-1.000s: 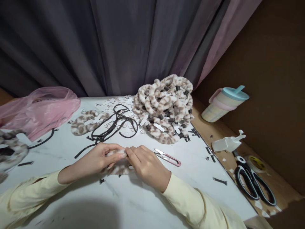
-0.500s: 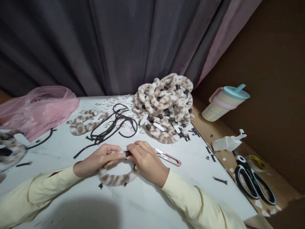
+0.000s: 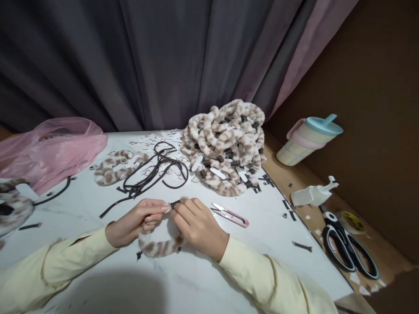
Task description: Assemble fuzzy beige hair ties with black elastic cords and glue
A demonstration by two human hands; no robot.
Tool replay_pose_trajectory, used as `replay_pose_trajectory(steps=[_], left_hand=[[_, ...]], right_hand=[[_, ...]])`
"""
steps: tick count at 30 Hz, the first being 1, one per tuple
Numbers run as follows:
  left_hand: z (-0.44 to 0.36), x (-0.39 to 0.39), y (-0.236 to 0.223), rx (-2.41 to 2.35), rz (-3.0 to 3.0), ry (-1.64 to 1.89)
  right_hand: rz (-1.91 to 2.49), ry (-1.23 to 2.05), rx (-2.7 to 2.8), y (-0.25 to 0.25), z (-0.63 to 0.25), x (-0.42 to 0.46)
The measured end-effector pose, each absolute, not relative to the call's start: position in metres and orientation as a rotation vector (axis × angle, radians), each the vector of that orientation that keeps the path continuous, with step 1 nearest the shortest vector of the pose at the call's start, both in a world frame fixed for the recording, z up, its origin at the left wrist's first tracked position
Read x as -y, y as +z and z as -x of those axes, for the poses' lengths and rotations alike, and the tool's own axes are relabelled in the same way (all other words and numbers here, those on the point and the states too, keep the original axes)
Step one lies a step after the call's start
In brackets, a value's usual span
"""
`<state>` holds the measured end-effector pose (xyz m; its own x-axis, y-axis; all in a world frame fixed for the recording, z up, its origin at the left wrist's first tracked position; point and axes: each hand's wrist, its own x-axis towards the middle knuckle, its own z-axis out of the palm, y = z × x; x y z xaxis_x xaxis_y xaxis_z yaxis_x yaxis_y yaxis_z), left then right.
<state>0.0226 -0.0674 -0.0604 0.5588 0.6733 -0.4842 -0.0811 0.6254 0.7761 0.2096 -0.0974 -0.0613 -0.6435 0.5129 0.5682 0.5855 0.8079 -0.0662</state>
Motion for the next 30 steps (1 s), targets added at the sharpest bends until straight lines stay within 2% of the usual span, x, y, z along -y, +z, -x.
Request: replay_pose_trajectory(steps=[17,30], left_hand=[[-0.023,0.072,-0.057,-0.852,-0.890,0.512],[-0.017,0.072,-0.047,-0.959,-1.515,0.538]], right_hand=[[0.742,-0.140,2.320,-0.061,-0.209,0.093],[0.604,-0.112,2.311,-0.054,-0.215,0.090]])
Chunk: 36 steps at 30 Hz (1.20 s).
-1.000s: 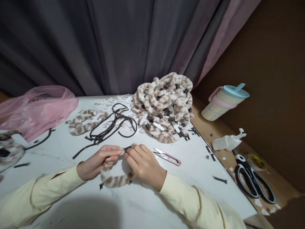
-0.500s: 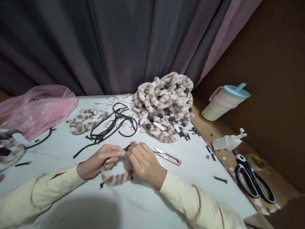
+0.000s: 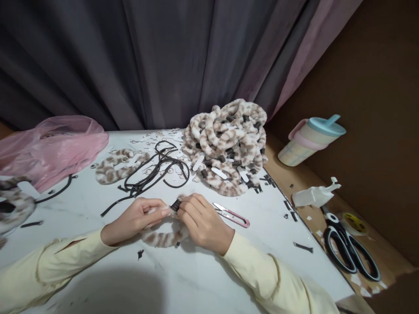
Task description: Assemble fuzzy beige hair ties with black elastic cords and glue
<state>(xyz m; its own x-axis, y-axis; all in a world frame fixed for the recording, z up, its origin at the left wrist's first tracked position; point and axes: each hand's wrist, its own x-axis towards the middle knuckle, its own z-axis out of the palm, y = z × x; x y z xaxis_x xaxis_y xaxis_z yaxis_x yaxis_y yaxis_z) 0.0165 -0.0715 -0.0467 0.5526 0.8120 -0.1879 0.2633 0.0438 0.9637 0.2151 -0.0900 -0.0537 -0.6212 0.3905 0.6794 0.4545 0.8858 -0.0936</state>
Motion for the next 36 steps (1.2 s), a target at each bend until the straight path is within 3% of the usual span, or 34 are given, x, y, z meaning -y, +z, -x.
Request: replay_pose_trajectory(steps=[10,20,32,36], left_hand=[[-0.015,0.079,-0.053,-0.928,-2.237,0.728],[-0.015,0.083,-0.062,-0.755,-2.581,0.927],[-0.014,0.087,-0.065,-0.648,-2.893,0.825],[-0.015,0.087,-0.058,-0.814,-2.571,0.607]], right_hand=[[0.719,0.065,2.262,-0.059,-0.215,0.092],[0.827,0.141,2.303,-0.057,-0.213,0.093],[0.940,0.731,2.203,-0.053,-0.214,0.089],[0.909,0.806,2.110,-0.056,-0.214,0.087]])
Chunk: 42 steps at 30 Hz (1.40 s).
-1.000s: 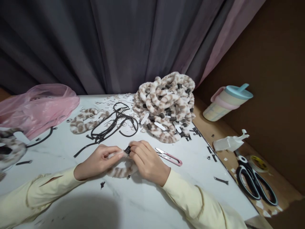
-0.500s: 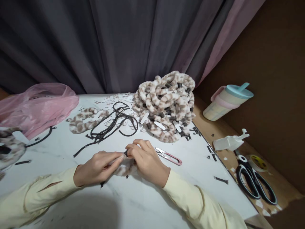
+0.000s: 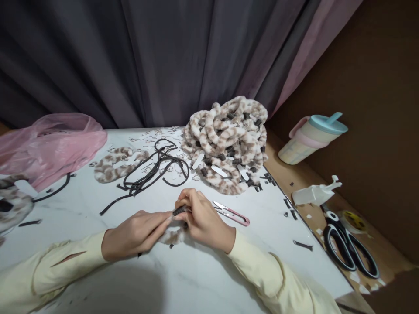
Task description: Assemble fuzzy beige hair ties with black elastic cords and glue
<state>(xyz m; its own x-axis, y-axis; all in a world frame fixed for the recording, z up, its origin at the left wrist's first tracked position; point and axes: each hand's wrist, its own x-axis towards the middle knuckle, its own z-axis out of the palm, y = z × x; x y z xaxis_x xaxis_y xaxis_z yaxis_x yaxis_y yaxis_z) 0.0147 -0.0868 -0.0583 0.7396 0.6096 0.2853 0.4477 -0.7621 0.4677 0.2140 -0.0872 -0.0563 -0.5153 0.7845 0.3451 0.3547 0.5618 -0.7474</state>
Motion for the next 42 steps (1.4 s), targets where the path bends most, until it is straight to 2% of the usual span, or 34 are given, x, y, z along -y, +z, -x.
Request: replay_pose_trajectory(steps=[3,6,8,13,25,32,36,42], left_hand=[[-0.018,0.081,-0.042,-0.989,-1.950,0.480],[-0.023,0.071,-0.030,-0.804,-1.259,0.350],[-0.027,0.066,-0.030,-0.688,-1.037,0.301],[-0.028,0.058,-0.045,-0.584,-1.059,0.237],[-0.030,0.067,-0.053,-0.656,-1.149,0.300],[-0.029,0.062,-0.053,-0.815,-0.955,0.541],[-0.027,0.057,-0.045,-0.838,-0.930,0.673],[-0.029,0.069,-0.026,-0.907,-0.827,0.570]], right_hand=[[0.904,0.778,2.075,-0.057,-0.214,0.088],[0.882,0.726,2.093,-0.056,-0.212,0.091],[0.858,0.665,2.134,-0.055,-0.211,0.093],[0.841,0.541,2.237,-0.055,-0.211,0.093],[0.795,0.559,2.355,-0.050,-0.215,0.089],[0.966,0.335,1.966,-0.043,-0.217,0.093],[1.036,0.489,2.031,-0.047,-0.208,0.105],[1.213,0.592,2.247,-0.068,-0.197,0.104]])
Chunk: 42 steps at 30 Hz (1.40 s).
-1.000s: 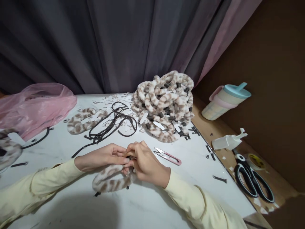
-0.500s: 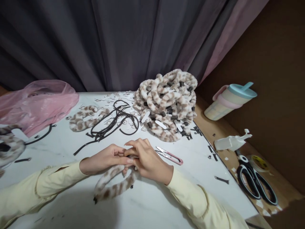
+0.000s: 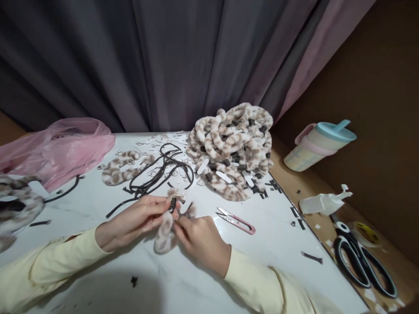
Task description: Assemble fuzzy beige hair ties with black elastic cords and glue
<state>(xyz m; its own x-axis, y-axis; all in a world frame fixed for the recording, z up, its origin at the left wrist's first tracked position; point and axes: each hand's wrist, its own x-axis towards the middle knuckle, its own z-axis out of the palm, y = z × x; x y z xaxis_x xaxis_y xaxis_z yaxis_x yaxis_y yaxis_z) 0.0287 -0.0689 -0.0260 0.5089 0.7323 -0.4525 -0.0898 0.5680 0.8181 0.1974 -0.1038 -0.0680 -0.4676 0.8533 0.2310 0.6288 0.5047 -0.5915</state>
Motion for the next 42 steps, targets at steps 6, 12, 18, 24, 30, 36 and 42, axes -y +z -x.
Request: replay_pose_trajectory(steps=[6,12,18,24,30,36,42], left_hand=[[-0.030,0.079,-0.045,-0.865,-0.821,0.587],[-0.031,0.081,-0.056,-0.914,-0.911,0.592],[-0.034,0.085,-0.050,-0.965,-1.073,0.584],[-0.037,0.086,-0.054,-1.007,-1.130,0.528],[-0.036,0.085,-0.054,-1.008,-1.158,0.529],[-0.036,0.084,-0.054,-1.002,-1.148,0.504],[-0.034,0.082,-0.054,-1.005,-1.177,0.531]], right_hand=[[1.273,0.819,1.866,-0.051,-0.207,0.096],[1.224,0.770,2.049,-0.047,-0.202,0.106],[1.181,0.682,2.374,-0.047,-0.201,0.105],[1.109,0.507,2.630,-0.044,-0.206,0.102],[1.104,0.347,2.702,-0.050,-0.209,0.099],[1.201,0.322,2.693,-0.052,-0.208,0.099],[1.156,0.331,2.532,-0.056,-0.207,0.101]])
